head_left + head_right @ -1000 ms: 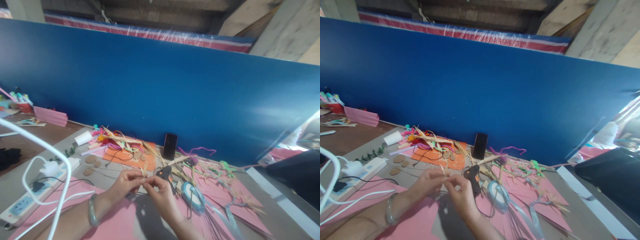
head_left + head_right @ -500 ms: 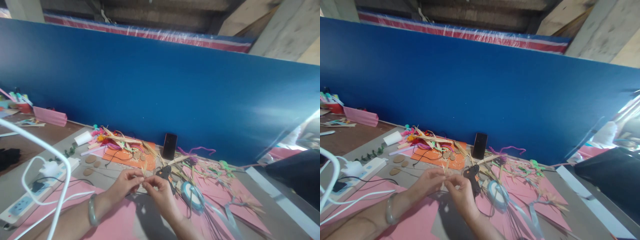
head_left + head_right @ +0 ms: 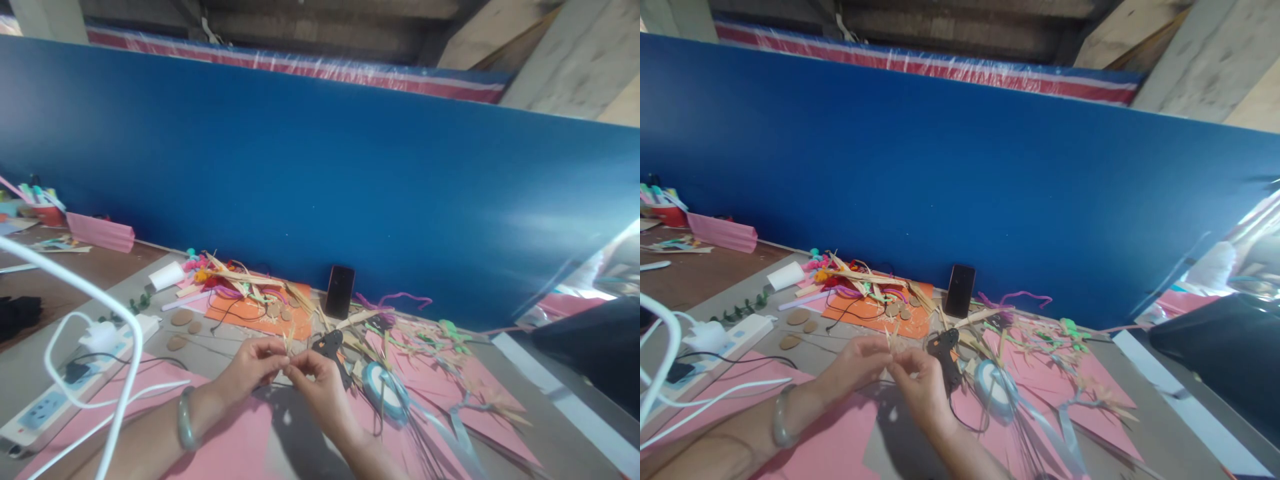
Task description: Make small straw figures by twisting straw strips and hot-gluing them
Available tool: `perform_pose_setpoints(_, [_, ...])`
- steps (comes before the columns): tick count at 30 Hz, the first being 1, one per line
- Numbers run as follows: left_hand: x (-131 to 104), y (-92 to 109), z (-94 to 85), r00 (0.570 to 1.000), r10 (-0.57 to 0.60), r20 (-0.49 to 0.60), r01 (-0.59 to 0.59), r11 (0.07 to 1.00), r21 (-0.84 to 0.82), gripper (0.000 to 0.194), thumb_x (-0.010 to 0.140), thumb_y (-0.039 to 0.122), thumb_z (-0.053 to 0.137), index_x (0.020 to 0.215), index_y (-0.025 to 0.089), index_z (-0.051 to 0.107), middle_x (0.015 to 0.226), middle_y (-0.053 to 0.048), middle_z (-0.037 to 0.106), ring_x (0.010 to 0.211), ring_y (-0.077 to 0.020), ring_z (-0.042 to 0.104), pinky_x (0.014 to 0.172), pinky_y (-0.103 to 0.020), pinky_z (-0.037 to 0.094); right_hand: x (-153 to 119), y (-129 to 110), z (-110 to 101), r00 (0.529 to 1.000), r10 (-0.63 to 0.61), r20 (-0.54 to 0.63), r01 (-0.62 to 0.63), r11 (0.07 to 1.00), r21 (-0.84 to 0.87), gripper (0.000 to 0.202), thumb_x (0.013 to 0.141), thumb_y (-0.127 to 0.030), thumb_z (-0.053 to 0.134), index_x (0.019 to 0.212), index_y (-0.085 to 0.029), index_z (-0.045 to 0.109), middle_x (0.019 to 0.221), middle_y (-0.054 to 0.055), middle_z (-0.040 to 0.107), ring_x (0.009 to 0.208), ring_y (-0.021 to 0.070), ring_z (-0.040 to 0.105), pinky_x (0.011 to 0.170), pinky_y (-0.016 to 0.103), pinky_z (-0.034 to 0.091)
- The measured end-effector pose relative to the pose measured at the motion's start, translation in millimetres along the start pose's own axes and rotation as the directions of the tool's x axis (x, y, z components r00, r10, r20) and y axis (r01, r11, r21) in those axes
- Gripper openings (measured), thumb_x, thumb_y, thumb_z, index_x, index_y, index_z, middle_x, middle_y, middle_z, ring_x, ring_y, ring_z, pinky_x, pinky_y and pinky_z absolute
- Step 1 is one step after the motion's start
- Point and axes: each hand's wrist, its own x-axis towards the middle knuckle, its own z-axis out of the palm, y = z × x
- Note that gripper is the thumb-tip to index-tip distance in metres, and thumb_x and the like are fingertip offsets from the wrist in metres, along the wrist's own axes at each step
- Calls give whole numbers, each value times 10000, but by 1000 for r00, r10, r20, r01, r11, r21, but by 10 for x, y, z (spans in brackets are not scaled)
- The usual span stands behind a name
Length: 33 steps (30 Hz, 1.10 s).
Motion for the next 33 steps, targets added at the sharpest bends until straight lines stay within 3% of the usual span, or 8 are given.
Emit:
perform_pose_setpoints(5, [42, -88, -41, 1000, 24, -11, -24, 999, 46, 294, 746, 418, 751, 718, 144, 650, 467, 64, 456, 403, -55, 372, 407, -181, 243, 37, -39, -100, 1000, -23, -11, 23, 998, -57, 108, 720, -272, 708, 689, -169, 695, 660, 22, 683, 627, 165, 590, 629, 263, 455])
perform_pose_setpoints(9, [38, -116, -33, 999, -18, -28, 22, 989, 149, 290, 755, 430, 740, 721, 150, 672, 420, 51, 513, 345, -60, 379, 367, -178, 246, 73, -96, -184, 1000, -17, -22, 17, 1000, 12, 175, 765, -342, 684, 752, -168, 702, 721, 40, 718, 706, 195, 640, 690, 280, 481])
perform_pose_setpoints(13, [-7, -85, 0, 999, -49, 3, 48, 979, 196, 270, 790, 421, 702, 779, 151, 703, 417, 38, 544, 325, -68, 410, 350, -176, 248, 62, -134, -185, 1000, -14, -1, 14, 999, 48, 199, 799, -326, 648, 681, -171, 688, 662, 25, 708, 677, 184, 639, 695, 276, 471])
perform_pose_setpoints(19, [-38, -56, 16, 999, -39, 2, 38, 982, 185, 254, 790, 407, 705, 787, 152, 706, 431, 32, 560, 340, -74, 434, 368, -183, 282, 45, -131, -152, 1000, -17, -17, 18, 999, 46, 209, 789, -281, 638, 614, -171, 673, 596, 7, 665, 624, 166, 609, 656, 266, 465])
perform_pose_setpoints(33, [-45, -39, 40, 1000, 12, 14, -14, 990, 139, 229, 787, 372, 714, 730, 153, 677, 470, 44, 516, 400, -76, 452, 425, -187, 302, 52, -53, -141, 1000, -9, -10, 10, 999, 39, 215, 820, -310, 619, 671, -167, 681, 605, 4, 626, 626, 164, 568, 642, 266, 432])
